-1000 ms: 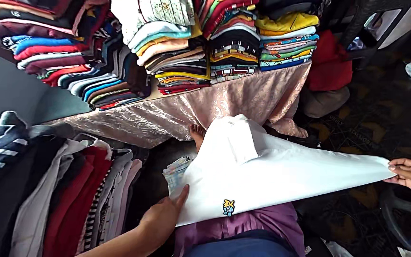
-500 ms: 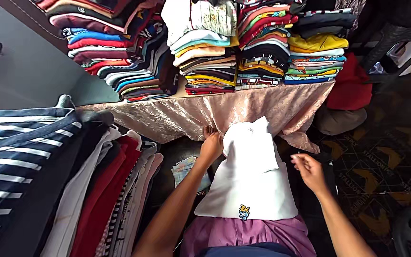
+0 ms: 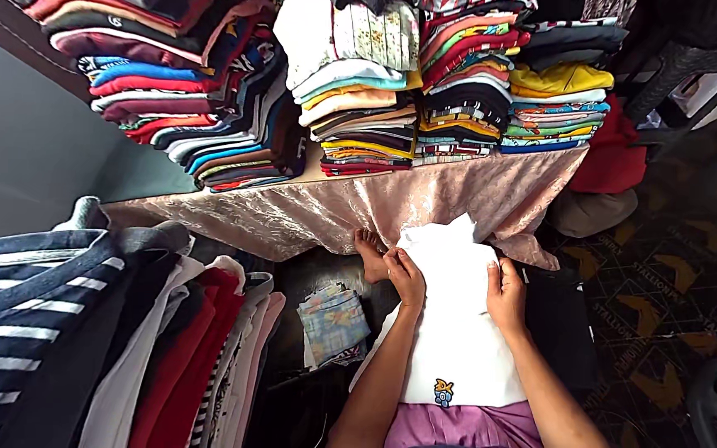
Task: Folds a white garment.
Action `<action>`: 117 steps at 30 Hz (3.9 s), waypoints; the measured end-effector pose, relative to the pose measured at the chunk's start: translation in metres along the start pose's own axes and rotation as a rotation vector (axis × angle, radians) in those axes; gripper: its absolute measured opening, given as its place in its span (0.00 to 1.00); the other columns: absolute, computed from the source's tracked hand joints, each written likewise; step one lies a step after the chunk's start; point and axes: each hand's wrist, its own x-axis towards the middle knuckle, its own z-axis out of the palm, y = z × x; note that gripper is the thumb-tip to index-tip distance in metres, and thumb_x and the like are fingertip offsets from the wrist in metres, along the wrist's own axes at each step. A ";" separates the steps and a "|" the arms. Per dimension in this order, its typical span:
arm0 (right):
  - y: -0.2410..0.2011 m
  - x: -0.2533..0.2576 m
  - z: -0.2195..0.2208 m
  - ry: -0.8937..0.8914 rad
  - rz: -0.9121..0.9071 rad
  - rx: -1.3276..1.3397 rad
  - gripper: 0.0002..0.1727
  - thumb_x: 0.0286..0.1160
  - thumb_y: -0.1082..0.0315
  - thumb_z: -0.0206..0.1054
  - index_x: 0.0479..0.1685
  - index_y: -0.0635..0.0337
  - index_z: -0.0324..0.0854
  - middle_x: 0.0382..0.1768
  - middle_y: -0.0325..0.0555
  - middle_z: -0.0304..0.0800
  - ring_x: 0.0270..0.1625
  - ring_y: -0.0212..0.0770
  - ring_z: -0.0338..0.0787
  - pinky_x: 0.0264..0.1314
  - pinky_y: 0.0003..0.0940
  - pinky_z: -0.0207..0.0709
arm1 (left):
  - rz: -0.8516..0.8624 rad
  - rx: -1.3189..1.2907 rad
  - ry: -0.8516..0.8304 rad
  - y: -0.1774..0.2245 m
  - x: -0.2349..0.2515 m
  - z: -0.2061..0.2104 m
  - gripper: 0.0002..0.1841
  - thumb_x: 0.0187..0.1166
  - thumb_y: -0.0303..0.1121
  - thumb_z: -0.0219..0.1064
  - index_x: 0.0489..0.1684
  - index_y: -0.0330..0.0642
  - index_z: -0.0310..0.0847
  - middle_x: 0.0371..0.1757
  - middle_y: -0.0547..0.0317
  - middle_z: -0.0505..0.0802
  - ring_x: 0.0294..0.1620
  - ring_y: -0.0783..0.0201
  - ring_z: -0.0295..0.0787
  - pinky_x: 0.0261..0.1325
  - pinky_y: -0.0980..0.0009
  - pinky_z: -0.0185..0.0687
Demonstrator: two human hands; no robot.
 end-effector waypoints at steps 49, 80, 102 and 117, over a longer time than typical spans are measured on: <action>0.024 -0.078 -0.041 -0.423 -0.398 -0.096 0.36 0.88 0.45 0.47 0.83 0.63 0.71 0.85 0.65 0.67 0.90 0.63 0.62 0.89 0.70 0.47 | -0.105 0.289 -1.078 0.017 -0.060 -0.142 0.34 0.93 0.44 0.41 0.86 0.20 0.55 0.88 0.26 0.62 0.92 0.36 0.53 0.92 0.44 0.43; 0.140 0.110 0.047 -1.161 0.523 0.348 0.18 0.90 0.70 0.49 0.70 0.69 0.74 0.57 0.47 0.86 0.58 0.34 0.84 0.65 0.38 0.78 | -0.517 -0.125 -0.395 -0.105 0.011 -0.045 0.14 0.88 0.30 0.58 0.45 0.22 0.81 0.30 0.54 0.87 0.31 0.74 0.83 0.44 0.73 0.82; 0.226 0.123 -0.093 -1.322 0.329 -0.577 0.20 0.67 0.65 0.81 0.41 0.80 0.85 0.36 0.70 0.88 0.43 0.63 0.88 0.57 0.64 0.77 | -0.543 -0.193 -0.424 -0.113 0.005 -0.039 0.13 0.89 0.29 0.57 0.35 0.28 0.78 0.22 0.64 0.82 0.24 0.80 0.80 0.35 0.80 0.78; 0.251 0.133 -0.125 0.104 0.391 -0.241 0.22 0.88 0.68 0.55 0.72 0.77 0.74 0.81 0.74 0.67 0.65 0.60 0.86 0.65 0.52 0.81 | -0.733 -0.245 -0.819 -0.074 0.113 -0.006 0.17 0.87 0.34 0.59 0.67 0.33 0.75 0.59 0.50 0.88 0.59 0.65 0.85 0.65 0.64 0.80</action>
